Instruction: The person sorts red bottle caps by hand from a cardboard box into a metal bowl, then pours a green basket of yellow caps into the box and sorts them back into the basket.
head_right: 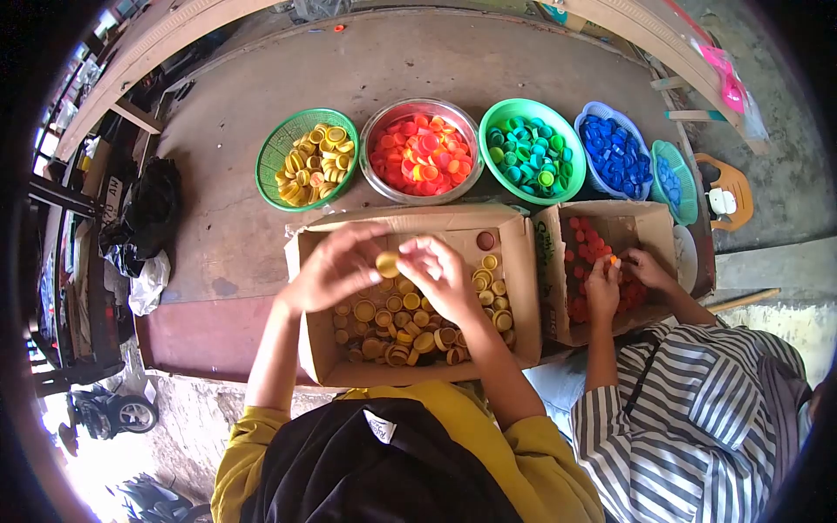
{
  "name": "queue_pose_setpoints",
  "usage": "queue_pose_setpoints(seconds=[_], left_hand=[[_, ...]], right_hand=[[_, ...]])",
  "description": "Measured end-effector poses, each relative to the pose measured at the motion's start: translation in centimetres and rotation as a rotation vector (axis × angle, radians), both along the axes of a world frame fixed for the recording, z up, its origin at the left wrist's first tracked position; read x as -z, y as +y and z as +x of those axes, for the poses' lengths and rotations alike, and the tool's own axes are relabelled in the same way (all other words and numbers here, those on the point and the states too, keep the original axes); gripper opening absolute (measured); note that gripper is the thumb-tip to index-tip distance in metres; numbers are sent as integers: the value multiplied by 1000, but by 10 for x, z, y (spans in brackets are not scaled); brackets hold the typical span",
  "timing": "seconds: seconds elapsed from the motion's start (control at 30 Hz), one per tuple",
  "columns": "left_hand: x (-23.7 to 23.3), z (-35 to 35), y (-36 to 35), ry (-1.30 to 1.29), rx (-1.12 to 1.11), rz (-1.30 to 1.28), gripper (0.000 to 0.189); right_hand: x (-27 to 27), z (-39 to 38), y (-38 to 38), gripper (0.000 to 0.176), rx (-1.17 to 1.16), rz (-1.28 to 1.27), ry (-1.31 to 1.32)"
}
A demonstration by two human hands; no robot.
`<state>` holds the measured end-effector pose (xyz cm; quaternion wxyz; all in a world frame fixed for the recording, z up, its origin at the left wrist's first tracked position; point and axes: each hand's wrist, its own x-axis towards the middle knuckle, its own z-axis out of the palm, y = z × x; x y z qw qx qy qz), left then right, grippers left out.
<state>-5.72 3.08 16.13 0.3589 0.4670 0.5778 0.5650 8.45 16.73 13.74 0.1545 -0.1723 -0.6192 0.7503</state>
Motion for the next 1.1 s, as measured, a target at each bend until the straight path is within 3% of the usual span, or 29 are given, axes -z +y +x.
queue_pose_setpoints(seconds=[0.1,0.17,0.2,0.27,0.3,0.4,0.57,0.67,0.73,0.8,0.93,1.0,1.1], left_hand=[[2,10,-4,206,-151,49,38],[5,-4,-10,204,-201,-15,31],[7,-13,-12,171,-261,-67,29],[-3,-50,-9,471,-454,-48,25],[18,-80,-8,515,-568,-18,27],[28,-142,-11,684,-734,-117,32],[41,-191,-20,717,-662,-194,38],[61,-187,-21,875,-709,-213,43],[72,-181,-29,634,-601,-350,43],[80,-165,-33,845,-571,-385,40],[62,-122,-26,850,-681,-138,36],[44,-81,-24,673,-659,-120,33],[37,-16,-34,411,-624,-94,29]], right_hand=[[3,-11,-1,18,-60,-205,23],[0,-14,-7,19,-57,-289,-4],[7,-11,-7,19,-45,-106,-24],[28,-5,-5,20,-19,265,-59],[30,-1,-3,20,-34,462,-160],[54,6,0,23,-218,716,-282],[71,10,-13,32,-347,842,-356],[91,13,-23,33,-411,1094,-367],[83,14,-32,33,-497,1148,-435],[87,12,-33,29,-570,1114,-501],[99,8,-22,20,-562,933,-475],[93,8,-19,17,-437,970,-428],[88,2,-27,18,-458,1095,-399]])
